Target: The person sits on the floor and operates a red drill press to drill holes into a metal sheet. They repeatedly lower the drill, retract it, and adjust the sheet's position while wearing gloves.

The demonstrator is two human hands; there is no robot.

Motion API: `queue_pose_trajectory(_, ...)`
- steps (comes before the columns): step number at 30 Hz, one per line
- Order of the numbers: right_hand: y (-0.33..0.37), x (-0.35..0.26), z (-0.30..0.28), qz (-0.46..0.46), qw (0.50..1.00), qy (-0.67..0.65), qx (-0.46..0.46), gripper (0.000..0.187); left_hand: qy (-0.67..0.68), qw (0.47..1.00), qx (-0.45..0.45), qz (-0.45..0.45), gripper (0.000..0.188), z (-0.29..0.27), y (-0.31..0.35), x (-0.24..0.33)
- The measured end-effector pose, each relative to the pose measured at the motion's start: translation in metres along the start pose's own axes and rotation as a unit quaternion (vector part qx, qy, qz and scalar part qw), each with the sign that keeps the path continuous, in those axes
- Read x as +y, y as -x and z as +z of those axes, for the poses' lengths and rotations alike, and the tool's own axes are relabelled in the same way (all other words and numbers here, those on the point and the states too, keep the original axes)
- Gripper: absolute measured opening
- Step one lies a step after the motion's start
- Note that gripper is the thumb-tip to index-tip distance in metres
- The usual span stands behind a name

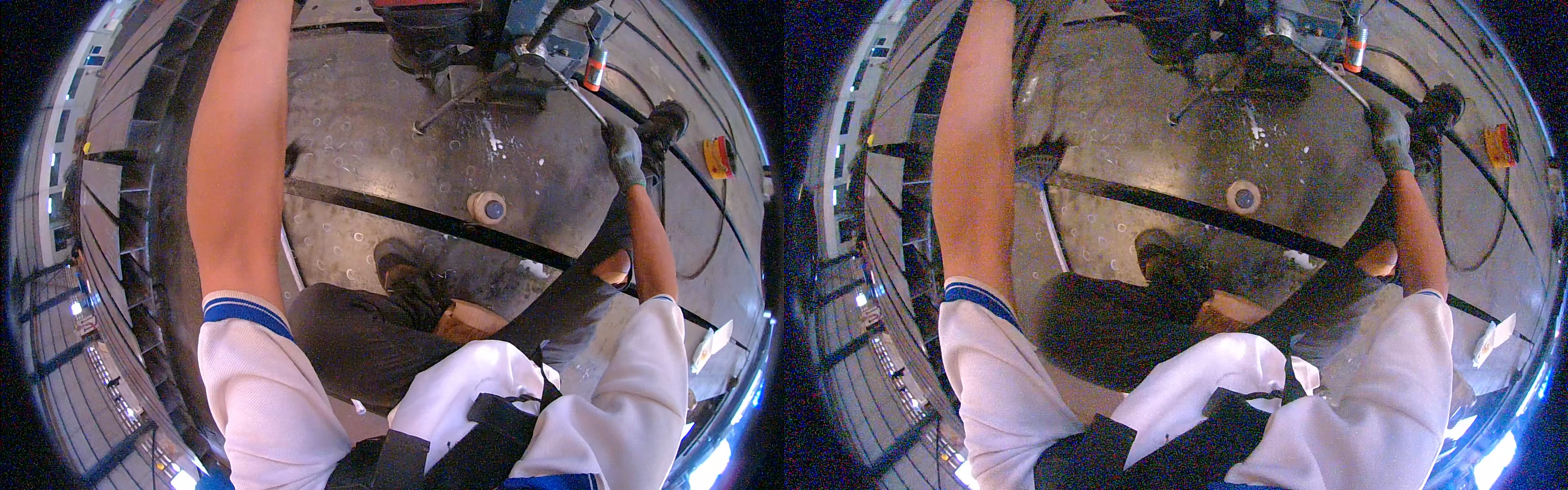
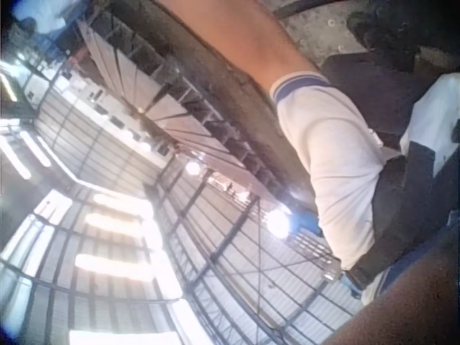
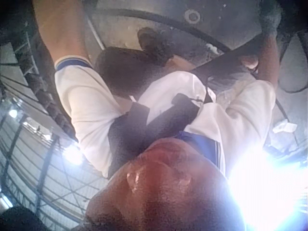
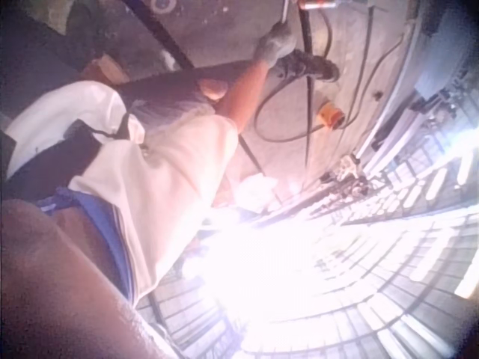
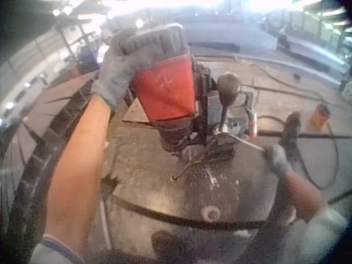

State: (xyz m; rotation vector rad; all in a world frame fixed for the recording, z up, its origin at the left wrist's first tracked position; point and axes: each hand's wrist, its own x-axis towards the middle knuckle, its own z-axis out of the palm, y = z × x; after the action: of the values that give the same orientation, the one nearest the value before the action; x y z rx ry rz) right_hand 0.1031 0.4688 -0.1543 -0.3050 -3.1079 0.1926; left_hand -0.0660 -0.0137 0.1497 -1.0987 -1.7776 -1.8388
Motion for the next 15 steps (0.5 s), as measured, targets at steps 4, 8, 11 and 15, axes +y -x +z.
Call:
queue_pose_trajectory(4,0.001,0.004,0.008,0.005,1.000,-0.012,0.014,0.037,-0.025,0.999,-0.026,-0.002,0.077,-0.003,-0.005,0.004)
queue_pose_trajectory(8,0.002,-0.001,0.007,0.026,0.999,0.018,-0.021,0.039,-0.056,0.998,-0.023,-0.005,0.078,-0.003,0.001,0.010)
queue_pose_trajectory(11,0.001,0.004,0.009,0.016,1.000,0.017,-0.007,0.040,-0.121,0.992,-0.031,0.001,0.080,-0.006,0.000,0.014)
queue_pose_trajectory(15,0.001,0.005,0.010,0.022,1.000,0.009,-0.011,0.039,-0.044,0.999,-0.028,-0.003,0.084,-0.005,-0.001,0.004)
